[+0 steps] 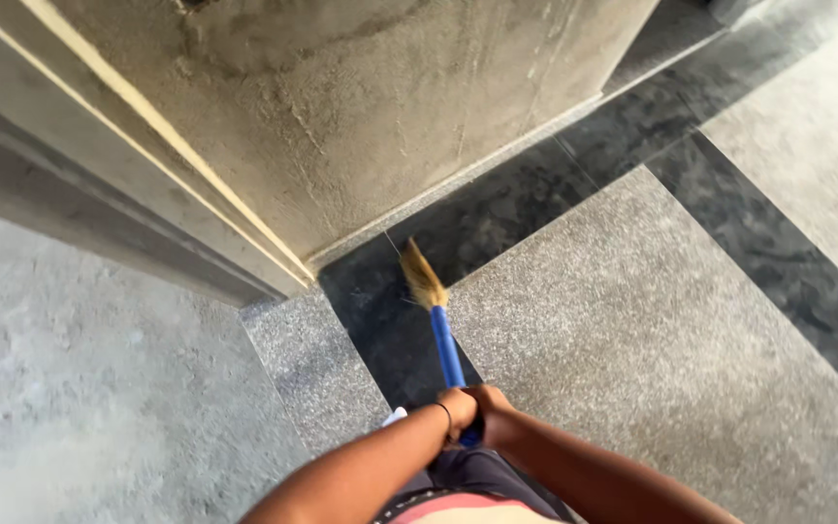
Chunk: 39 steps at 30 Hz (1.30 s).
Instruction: The person sweeps the floor using a broom with a blue handle, moving debris along a tiled surface and around architectural edges.
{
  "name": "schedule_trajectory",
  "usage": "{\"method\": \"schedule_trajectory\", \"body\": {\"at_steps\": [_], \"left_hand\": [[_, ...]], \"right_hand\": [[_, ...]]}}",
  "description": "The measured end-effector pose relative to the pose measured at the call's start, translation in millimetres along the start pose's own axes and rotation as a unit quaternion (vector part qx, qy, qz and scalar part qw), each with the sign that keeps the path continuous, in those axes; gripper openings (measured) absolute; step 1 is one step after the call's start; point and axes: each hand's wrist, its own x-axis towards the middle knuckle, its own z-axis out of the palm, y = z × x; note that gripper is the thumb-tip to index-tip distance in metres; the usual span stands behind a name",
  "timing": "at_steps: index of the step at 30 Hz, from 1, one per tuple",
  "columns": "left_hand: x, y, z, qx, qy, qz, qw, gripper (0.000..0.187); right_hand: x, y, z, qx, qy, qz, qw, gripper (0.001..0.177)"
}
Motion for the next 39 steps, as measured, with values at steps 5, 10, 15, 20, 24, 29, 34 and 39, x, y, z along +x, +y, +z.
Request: {"method": "schedule_trajectory", "body": {"at_steps": [5,10,15,20,24,29,34,39], "left_hand": [[12.2,12.3,-10.8,0.279,0.022,0.239,0.93,0.04],[-3.3,12.3,-28.9,-0.203,0.076,0.052,0.975,0.037],[-76.5,39.2,-42.4,-0.488,0.232,-0.116,0.833,0.041],[-111.7,37.6,-70.4,-0.595,0.276,-0.185,0.732,0.042],[-100.4,27.8,-55.1,-0.654,0.251,-0.228,0.676,0.045],[-75.5,-20.9,-39.0,-0.66,0.203,-0.237,0.683,0.042],[-40.7,-57.8,-26.8,-0.653,0.071,-0.23,0.718,0.039],[-23.3,-90.9,-60.9,-0.62,0.013,-0.178,0.764,0.035]], "right_hand": [[-26.6,18.1,3.8,0.103,0.132,0.235,0.957,0.053],[5.2,-12.4,1.1,0.473,0.341,0.45,0.676,0.035],[-1.8,-87.3,6.4,0.392,0.364,0.44,0.721,0.034],[26.6,-97.8,-12.0,0.398,0.305,0.433,0.749,0.031],[30.3,-73.4,-11.2,0.396,0.222,0.453,0.768,0.029],[64.0,-49.8,15.6,0.42,0.208,0.447,0.762,0.027],[78.7,-27.7,31.2,0.463,0.282,0.438,0.717,0.026],[102.4,-44.6,24.4,0.522,0.327,0.437,0.656,0.032]]}}
